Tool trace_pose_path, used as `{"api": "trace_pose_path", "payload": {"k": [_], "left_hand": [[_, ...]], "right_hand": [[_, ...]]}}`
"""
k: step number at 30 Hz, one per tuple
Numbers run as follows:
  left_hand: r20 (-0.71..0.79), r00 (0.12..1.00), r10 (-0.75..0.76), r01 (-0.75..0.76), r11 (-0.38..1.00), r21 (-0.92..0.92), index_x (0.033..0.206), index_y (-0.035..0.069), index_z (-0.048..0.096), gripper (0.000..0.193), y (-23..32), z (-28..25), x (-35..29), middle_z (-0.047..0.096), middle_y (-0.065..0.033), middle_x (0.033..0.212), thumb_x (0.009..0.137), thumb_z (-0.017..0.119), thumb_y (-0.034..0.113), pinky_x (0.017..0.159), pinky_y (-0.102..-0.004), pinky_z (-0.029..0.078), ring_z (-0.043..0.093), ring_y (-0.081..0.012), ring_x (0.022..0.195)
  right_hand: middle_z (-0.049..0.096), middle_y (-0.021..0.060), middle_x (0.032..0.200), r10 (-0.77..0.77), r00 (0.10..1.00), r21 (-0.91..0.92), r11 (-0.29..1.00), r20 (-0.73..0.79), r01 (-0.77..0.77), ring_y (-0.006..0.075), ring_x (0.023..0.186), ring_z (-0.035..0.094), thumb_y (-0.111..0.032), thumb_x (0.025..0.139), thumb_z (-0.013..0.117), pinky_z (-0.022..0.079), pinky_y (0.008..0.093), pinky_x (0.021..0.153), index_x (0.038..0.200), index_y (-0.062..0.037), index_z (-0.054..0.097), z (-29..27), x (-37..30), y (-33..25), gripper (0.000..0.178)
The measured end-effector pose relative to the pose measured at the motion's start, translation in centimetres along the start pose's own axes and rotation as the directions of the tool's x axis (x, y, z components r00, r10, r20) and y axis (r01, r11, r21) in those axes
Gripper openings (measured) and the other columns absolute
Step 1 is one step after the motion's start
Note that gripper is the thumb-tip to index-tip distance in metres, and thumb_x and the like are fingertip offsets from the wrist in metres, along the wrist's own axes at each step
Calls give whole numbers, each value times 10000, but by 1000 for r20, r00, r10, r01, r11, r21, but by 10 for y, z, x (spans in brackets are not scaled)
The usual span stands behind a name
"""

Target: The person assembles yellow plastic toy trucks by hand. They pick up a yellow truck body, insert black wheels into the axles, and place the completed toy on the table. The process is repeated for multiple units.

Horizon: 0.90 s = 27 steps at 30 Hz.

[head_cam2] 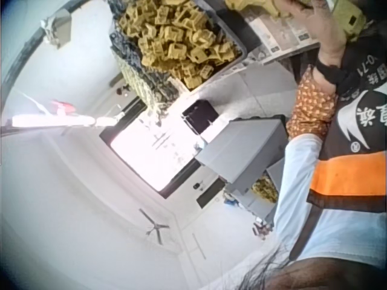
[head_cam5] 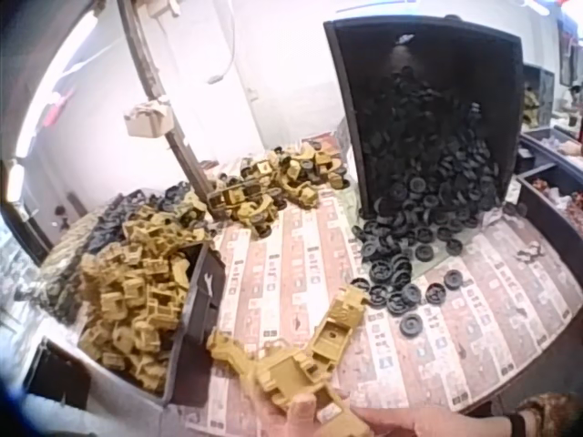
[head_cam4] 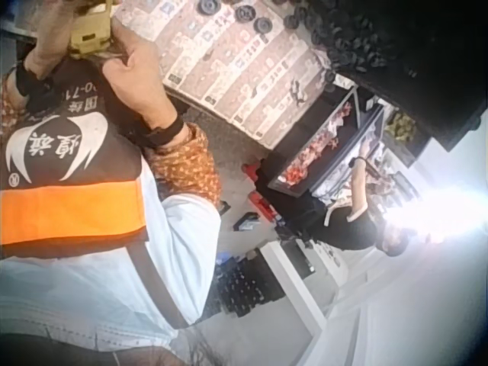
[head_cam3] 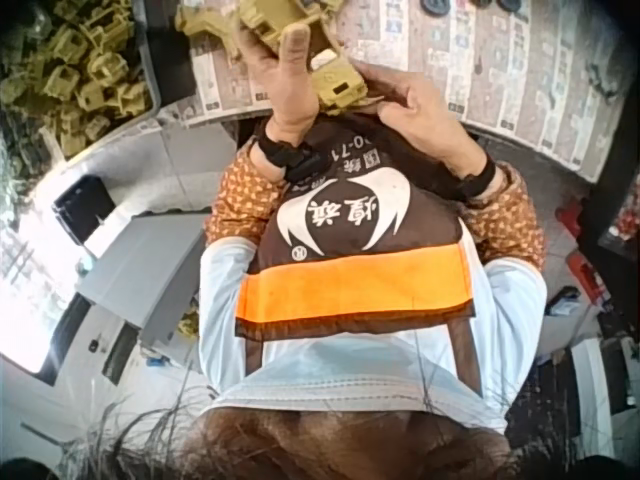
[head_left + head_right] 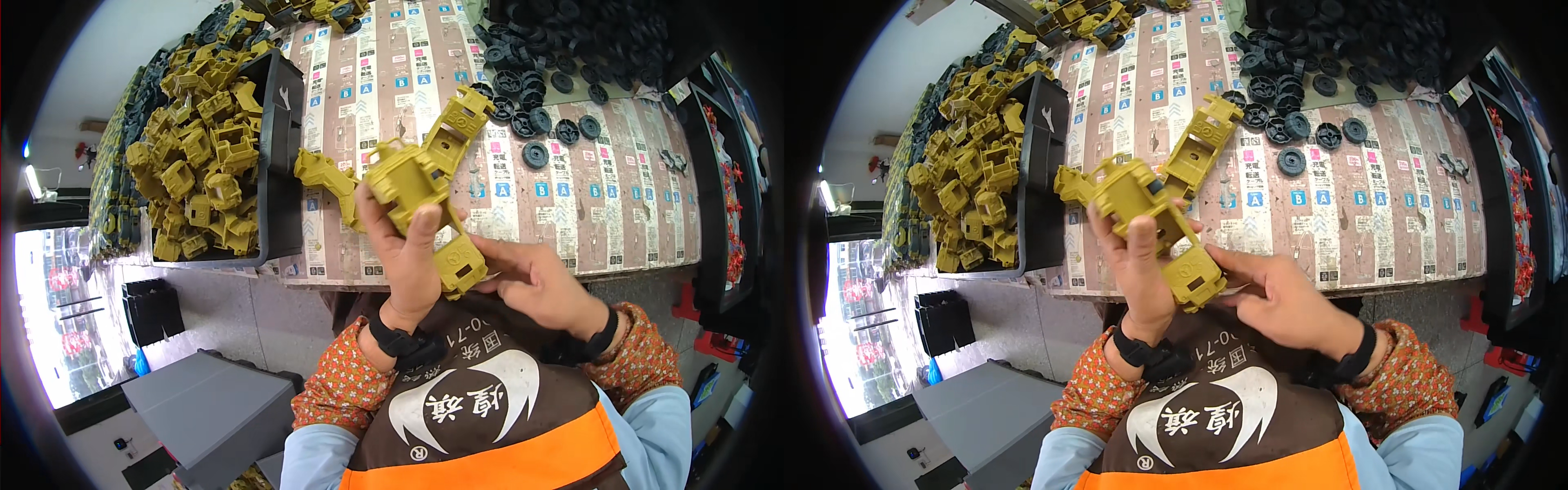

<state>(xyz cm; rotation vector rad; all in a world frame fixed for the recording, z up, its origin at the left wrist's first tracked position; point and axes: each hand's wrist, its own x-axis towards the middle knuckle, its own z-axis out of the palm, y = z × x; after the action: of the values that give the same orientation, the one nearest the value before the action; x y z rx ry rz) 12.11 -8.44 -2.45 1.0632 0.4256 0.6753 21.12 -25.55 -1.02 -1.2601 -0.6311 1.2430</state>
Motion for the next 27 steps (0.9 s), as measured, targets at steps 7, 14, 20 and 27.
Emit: {"api": "trace_pose_path", "payload": {"k": [7,14,20,27], "left_hand": [[430,754,-496,336,854,397,1573,140,260,780,24,3,11,542,-132,1366,975,716,347,942,-315,558,595,-219,1199],[486,665,-567,730,630,-265,1651,188,134,961,35,-18,11,405,-180,1562,954,581,675,847,-487,637,574,-317,1260],[325,879,-348,406,905,-128,1592,112,315,730,18,-25,6,482,-75,1524,1013,641,413,1105,-495,452,501,-240,1375],[250,900,-358,419,867,-268,1476,39,434,524,30,-13,17,597,-162,1375,1030,631,230,1015,-442,559,647,-296,1202]], "right_hand": [[666,70,1217,-349,890,-497,851,-295,169,121,971,624,-90,942,662,543,282,826,1423,-48,583,-36,7,-48,489],[681,92,1065,-16,926,80,996,-376,49,147,859,679,-131,959,692,564,260,683,1318,-7,548,-68,-6,-22,406],[680,89,1019,152,943,236,968,-296,-82,159,850,694,-189,1008,668,612,299,664,1183,-27,563,-35,-14,-6,261],[638,173,1067,-403,860,-882,459,-312,-105,328,959,659,-110,885,722,551,407,787,1249,-1,588,-80,21,-24,403]]}}
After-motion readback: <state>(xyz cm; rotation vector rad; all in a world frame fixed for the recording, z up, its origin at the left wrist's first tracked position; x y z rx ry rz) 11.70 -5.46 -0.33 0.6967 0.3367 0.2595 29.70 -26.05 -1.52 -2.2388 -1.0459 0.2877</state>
